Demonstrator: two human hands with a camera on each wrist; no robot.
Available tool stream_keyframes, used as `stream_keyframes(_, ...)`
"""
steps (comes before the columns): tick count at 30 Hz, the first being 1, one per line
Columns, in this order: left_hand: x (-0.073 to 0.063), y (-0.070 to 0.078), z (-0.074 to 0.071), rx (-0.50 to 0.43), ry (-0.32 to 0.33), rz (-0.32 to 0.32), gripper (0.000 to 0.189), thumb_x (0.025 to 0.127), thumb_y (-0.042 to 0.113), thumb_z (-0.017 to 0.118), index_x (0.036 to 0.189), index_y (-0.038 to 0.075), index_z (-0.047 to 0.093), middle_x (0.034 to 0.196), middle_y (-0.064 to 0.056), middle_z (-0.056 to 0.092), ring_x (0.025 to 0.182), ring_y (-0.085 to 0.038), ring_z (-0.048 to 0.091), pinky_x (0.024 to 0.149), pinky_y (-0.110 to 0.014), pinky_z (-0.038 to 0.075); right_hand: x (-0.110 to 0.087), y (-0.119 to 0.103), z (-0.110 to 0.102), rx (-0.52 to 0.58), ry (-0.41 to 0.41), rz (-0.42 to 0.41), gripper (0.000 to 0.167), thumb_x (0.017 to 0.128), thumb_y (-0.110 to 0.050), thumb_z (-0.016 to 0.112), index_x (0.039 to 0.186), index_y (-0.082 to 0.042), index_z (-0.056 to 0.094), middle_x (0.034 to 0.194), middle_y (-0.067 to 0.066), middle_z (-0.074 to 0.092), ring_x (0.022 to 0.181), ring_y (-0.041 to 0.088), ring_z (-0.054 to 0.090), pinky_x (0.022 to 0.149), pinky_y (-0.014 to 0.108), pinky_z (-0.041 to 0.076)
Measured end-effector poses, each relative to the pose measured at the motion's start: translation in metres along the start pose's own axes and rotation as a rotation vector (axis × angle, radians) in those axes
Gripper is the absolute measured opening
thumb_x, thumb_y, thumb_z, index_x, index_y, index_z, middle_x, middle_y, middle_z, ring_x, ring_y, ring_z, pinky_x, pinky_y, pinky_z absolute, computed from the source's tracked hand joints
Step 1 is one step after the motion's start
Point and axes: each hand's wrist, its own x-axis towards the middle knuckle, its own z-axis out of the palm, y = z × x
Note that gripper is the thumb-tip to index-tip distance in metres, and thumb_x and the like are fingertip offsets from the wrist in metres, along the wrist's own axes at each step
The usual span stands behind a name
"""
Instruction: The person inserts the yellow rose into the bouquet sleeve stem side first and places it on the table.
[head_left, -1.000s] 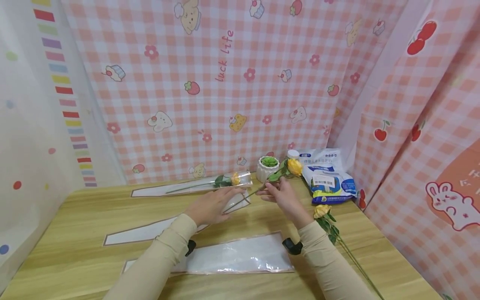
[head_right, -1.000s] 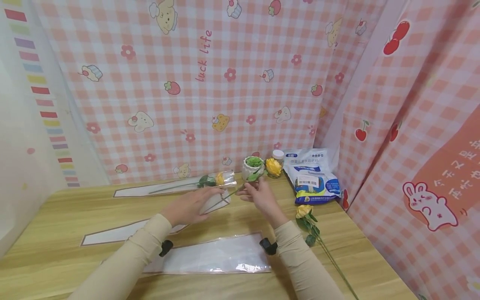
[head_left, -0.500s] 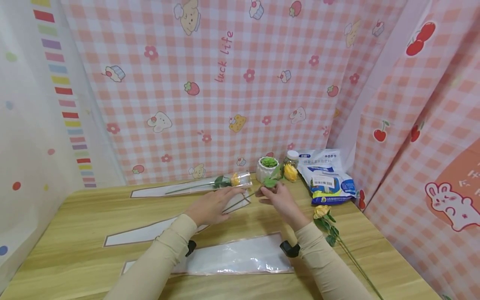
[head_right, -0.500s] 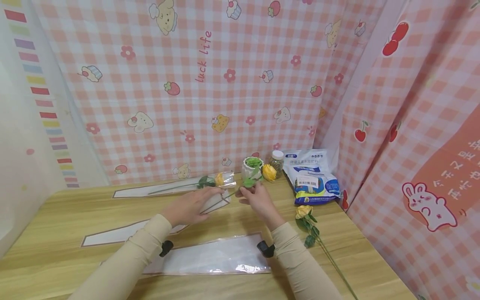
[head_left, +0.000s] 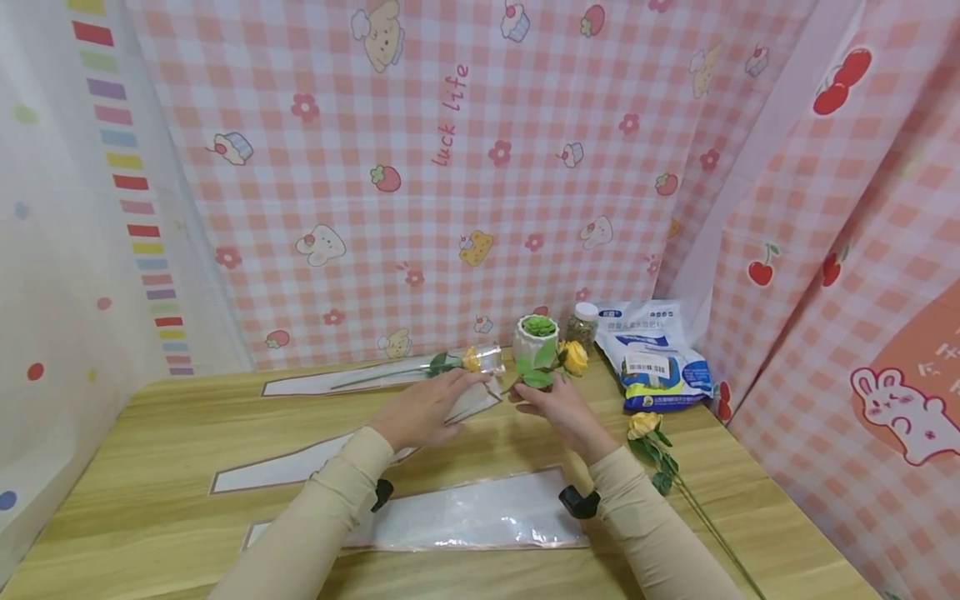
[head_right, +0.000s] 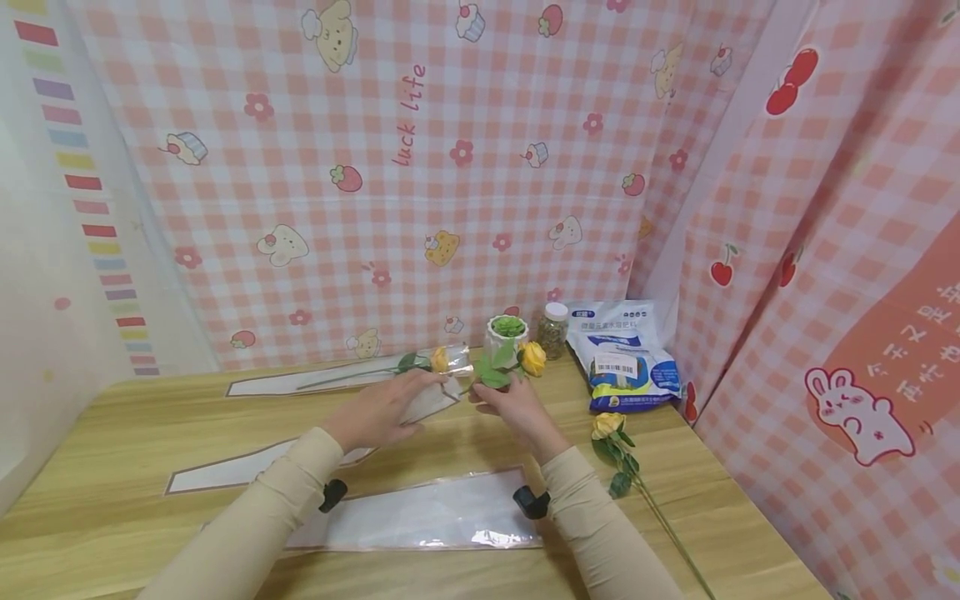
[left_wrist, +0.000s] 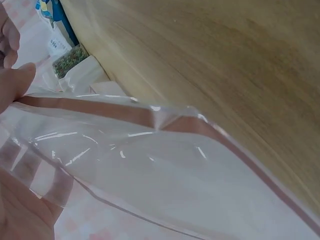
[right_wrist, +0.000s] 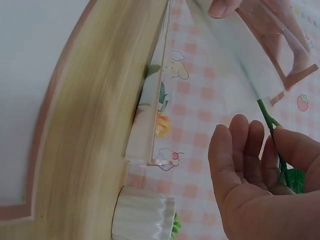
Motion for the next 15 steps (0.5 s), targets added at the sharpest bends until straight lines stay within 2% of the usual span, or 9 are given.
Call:
stream_keyframes(3, -0.0005, -0.0007, -0.0009, 0.015, 0.021, -0.006, 0.084, 0.086, 0.023, 0.082, 0.154, 0.024, 0.033, 0.141, -0.011, 0.055, 0.119, -0.028, 0.062, 0.095, -0.043, 0.056, 0.0003, 0.0018, -0.0005, 0.029, -0.014, 0.010, 0.026, 0.102, -0.002, 0.057, 0.124, 0.010, 0.053, 0.106, 0.014, 0.069, 0.095, 0.016, 0.068, 0.095, 0.038, 0.057)
stream_keyframes(9, -0.0007, -0.0024, -0.0018, 0.019, 0.083, 0.019, 0.080, 0.087, 0.020, 0.081, 0.152, 0.023, 0.035, 0.138, -0.011, 0.056, 0.114, -0.029, 0.065, 0.092, -0.044, 0.057, -0.0006, 0.0040, -0.0007, 0.027, -0.043, 0.047, 0.025, 0.103, -0.003, 0.056, 0.124, 0.011, 0.055, 0.117, 0.027, 0.066, 0.094, 0.016, 0.069, 0.101, 0.047, 0.053)
stream_keyframes(15, -0.0011, -0.0046, -0.0018, 0.002, 0.137, 0.047, 0.077, 0.088, 0.015, 0.079, 0.150, 0.020, 0.034, 0.134, -0.012, 0.057, 0.112, -0.028, 0.064, 0.092, -0.042, 0.058, 0.0016, 0.0069, -0.0026, 0.025, -0.081, 0.070, 0.028, 0.104, -0.007, 0.056, 0.125, 0.011, 0.054, 0.119, 0.025, 0.065, 0.098, 0.018, 0.069, 0.102, 0.048, 0.052)
